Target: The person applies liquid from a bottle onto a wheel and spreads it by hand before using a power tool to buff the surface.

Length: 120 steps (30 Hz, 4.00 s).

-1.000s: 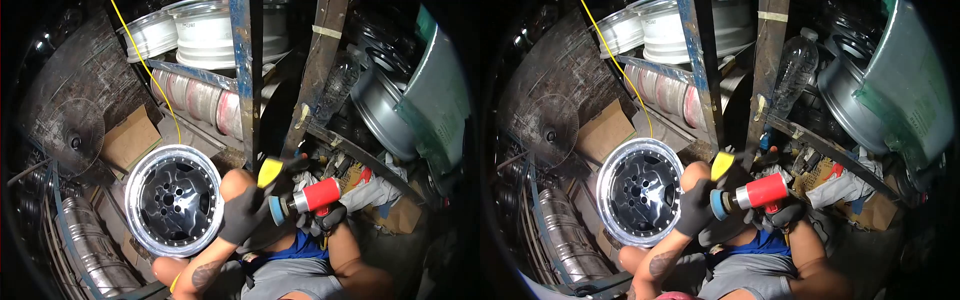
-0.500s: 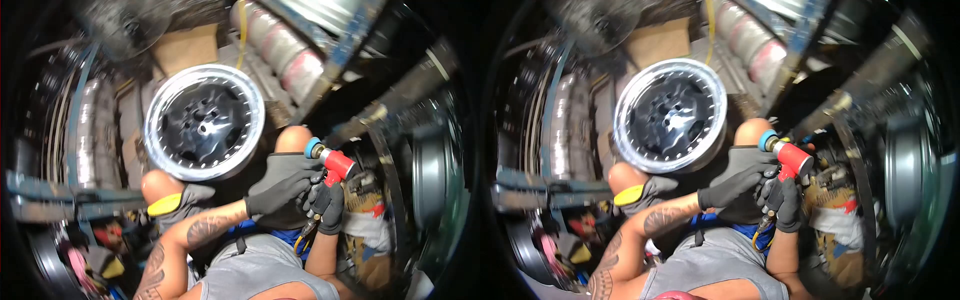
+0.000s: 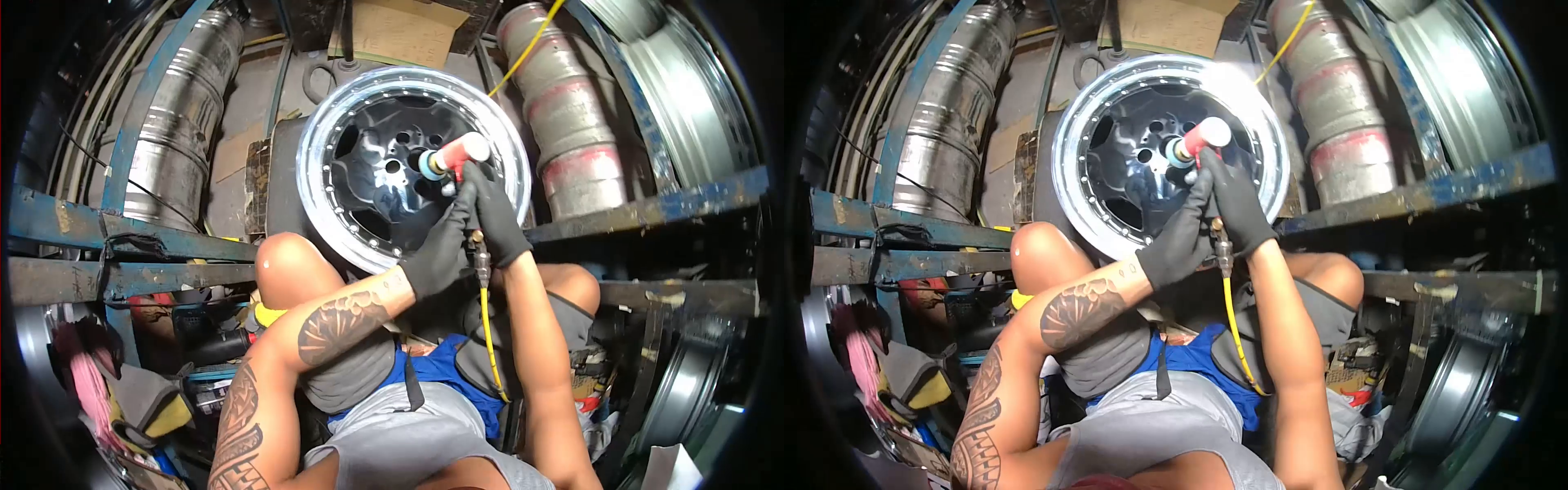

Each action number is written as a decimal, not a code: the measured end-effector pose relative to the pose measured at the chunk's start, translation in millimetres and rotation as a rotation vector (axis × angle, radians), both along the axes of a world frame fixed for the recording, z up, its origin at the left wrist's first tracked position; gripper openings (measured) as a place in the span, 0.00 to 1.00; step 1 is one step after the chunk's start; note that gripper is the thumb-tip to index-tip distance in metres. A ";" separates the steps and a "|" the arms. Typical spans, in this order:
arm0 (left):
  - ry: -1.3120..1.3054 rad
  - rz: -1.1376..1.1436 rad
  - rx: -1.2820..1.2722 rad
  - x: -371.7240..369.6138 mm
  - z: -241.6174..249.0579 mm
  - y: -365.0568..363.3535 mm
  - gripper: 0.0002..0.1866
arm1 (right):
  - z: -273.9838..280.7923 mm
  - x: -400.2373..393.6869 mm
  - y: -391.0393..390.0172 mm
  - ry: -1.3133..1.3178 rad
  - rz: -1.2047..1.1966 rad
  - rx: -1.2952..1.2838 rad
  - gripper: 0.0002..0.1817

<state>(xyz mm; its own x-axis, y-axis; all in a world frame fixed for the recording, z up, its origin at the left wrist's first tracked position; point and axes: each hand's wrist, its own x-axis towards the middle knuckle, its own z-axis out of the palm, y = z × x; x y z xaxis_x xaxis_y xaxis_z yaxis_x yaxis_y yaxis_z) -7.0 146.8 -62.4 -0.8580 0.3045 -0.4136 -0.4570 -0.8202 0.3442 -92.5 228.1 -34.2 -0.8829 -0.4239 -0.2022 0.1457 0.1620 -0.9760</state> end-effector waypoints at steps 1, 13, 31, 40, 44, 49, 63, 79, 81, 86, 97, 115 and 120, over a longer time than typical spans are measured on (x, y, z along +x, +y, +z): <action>-0.034 0.089 -0.032 -3.8 -4.4 -2.6 0.31 | -5.2 -10.4 -16.8 -0.019 0.048 0.100 0.30; -0.221 0.397 -0.039 -39.1 -20.0 -31.8 0.30 | -22.1 -44.8 -78.1 -0.066 0.213 0.421 0.35; -0.238 0.417 0.029 -42.4 -14.5 -34.3 0.29 | -10.4 -58.8 -109.0 -0.063 0.276 0.443 0.28; -0.198 0.461 0.025 -68.8 -16.6 -86.0 0.29 | -22.5 -80.4 -163.8 0.055 0.469 0.387 0.28; -0.238 0.457 0.054 -41.9 -19.9 -58.7 0.29 | -12.5 -53.5 -142.2 0.126 0.524 0.361 0.28; -0.254 0.398 0.093 -10.9 -20.1 -33.7 0.29 | -3.0 -19.5 -118.9 -0.005 0.314 0.471 0.27; -0.273 0.373 0.091 17.4 -40.1 -56.4 0.29 | -8.0 -14.0 -157.4 0.104 0.574 0.549 0.33; -0.226 0.340 0.190 -16.8 -20.4 -47.3 0.29 | 4.5 -48.8 -160.8 -0.050 0.515 0.510 0.30; -0.226 0.317 0.196 -10.0 -17.6 -38.3 0.29 | 7.2 -33.0 -140.7 -0.087 0.438 0.494 0.31; -0.215 0.217 0.209 19.4 -1.6 -10.4 0.29 | 10.1 7.4 -69.4 -0.334 0.138 0.354 0.27; 1.053 0.021 -1.510 71.9 -25.0 56.0 0.28 | -45.1 111.1 82.8 -0.261 -0.571 -0.315 0.18; 0.795 -0.536 -1.060 71.1 -13.0 55.6 0.53 | -67.9 141.7 129.4 -0.261 -0.496 -0.785 0.18; 0.112 -0.347 -0.242 74.8 -13.4 61.7 0.35 | -55.2 138.9 130.8 -0.321 -0.559 -0.618 0.27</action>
<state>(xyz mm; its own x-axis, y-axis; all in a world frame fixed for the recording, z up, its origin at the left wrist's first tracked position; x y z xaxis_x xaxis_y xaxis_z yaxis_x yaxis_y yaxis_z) 67.9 208.4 -75.8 -0.7655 0.4885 -0.4188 -0.6403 -0.5140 0.5708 46.4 358.9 -89.4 -0.9334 -0.0633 -0.3532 0.3269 -0.5559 -0.7643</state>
